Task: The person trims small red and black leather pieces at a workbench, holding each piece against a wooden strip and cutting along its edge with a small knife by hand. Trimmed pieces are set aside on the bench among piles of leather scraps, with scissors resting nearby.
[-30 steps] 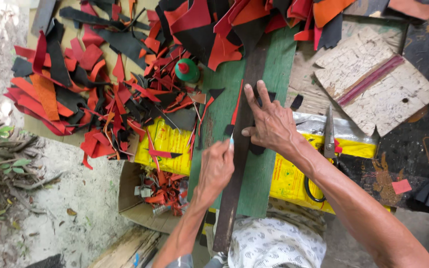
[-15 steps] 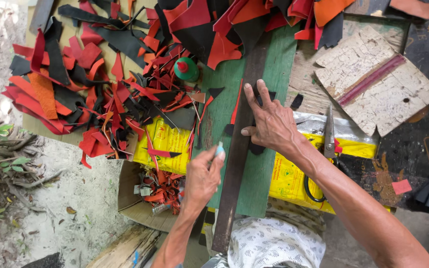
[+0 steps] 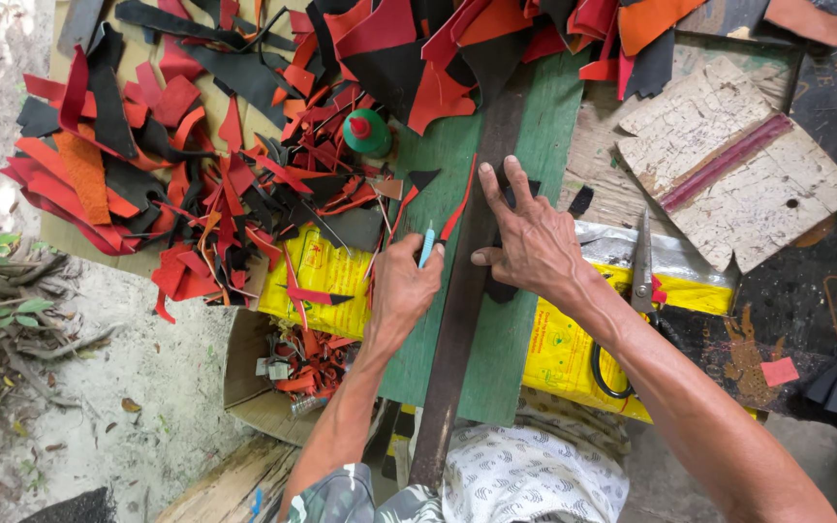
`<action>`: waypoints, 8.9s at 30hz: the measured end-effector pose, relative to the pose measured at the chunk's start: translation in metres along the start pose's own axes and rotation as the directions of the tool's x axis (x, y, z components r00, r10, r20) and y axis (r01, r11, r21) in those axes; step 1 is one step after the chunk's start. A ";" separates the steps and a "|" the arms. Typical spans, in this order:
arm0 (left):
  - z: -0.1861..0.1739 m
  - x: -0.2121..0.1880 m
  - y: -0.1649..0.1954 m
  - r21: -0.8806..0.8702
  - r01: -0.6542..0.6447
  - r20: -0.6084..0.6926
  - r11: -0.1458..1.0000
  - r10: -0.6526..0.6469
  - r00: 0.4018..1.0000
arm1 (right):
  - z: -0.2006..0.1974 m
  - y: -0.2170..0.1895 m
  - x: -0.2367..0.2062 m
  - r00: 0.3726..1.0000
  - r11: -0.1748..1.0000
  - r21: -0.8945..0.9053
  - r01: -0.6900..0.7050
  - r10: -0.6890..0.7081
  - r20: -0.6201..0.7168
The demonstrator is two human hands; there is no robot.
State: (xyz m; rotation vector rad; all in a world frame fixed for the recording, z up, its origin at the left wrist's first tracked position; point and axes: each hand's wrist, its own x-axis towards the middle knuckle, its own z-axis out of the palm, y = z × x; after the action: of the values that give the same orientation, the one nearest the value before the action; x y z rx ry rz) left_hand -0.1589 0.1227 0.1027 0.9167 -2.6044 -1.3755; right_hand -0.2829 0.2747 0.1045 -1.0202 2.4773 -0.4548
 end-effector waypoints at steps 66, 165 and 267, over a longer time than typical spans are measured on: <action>0.037 0.059 0.023 -0.025 -0.243 0.015 0.970 0.243 0.970 | -0.002 0.007 0.003 0.997 0.999 0.026 0.019 -0.017 -0.074; 0.050 0.054 0.005 0.109 -0.528 -0.102 0.842 0.538 0.837 | 0.002 0.011 -0.001 0.997 0.999 0.038 0.013 -0.010 -0.074; -0.039 -0.157 -0.037 0.070 0.269 0.103 0.961 -0.275 0.956 | 0.042 0.047 -0.015 0.895 0.941 0.321 0.107 0.050 -0.444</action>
State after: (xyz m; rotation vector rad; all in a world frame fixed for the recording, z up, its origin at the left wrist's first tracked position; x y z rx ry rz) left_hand -0.0006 0.1611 0.1319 1.2855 -2.6899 -1.4584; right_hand -0.2800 0.3113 0.0513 -0.8829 2.6327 -1.2012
